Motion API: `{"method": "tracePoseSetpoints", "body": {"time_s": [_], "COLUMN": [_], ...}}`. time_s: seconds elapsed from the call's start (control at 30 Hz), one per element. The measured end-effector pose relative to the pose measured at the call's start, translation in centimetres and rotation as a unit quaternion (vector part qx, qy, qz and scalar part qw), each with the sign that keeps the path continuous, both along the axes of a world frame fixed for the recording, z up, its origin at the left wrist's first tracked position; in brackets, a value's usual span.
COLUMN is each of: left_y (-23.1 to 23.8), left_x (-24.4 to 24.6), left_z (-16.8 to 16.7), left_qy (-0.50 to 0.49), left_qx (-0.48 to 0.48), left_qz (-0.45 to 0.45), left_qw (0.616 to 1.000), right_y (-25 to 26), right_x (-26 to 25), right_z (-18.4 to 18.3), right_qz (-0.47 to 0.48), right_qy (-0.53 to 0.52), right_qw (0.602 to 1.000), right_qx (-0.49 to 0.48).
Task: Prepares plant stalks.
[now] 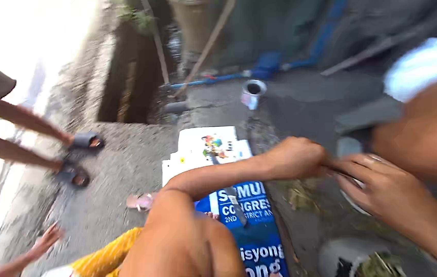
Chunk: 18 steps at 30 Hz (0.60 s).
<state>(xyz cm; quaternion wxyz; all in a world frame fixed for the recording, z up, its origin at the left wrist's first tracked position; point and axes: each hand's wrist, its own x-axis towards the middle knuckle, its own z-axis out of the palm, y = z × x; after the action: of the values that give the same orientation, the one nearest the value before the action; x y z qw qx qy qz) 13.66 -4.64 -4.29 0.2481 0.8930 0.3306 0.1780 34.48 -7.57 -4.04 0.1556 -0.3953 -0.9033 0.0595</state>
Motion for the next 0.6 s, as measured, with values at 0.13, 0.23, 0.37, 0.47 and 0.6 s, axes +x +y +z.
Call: {"method": "tracePoseSetpoints", "body": {"time_s": [0.13,0.23,0.37,0.47,0.6], "left_y": [-0.2,-0.2,-0.5,-0.9,-0.9], "left_x": [0.1,-0.2,-1.0,-1.1,-1.2], "left_z": [1.2,1.2,0.9,0.7,0.7], "left_qy": [-0.011,-0.043,-0.146,-0.245,-0.279], "left_qx": [-0.014,-0.015,-0.005,0.018,0.013], "left_qz": [0.007,0.016,0.038,0.051,0.068], "left_qw": [1.000,0.999,0.989,0.968,0.958], "right_y": [0.0,0.5,-0.1,-1.1,-1.4], "right_x": [0.2,0.6,0.4,-1.5,-3.3], "right_z": [1.5,0.8,1.1,1.9,2.9], "right_qz": [-0.014,-0.041,-0.095,-0.178,-0.244], "right_qy": [0.010,0.067,0.199,0.337,0.489], "right_qw": [0.996,0.991,0.967,0.908,0.797], "right_qx": [-0.092,-0.111,-0.126,-0.174,-0.259]}}
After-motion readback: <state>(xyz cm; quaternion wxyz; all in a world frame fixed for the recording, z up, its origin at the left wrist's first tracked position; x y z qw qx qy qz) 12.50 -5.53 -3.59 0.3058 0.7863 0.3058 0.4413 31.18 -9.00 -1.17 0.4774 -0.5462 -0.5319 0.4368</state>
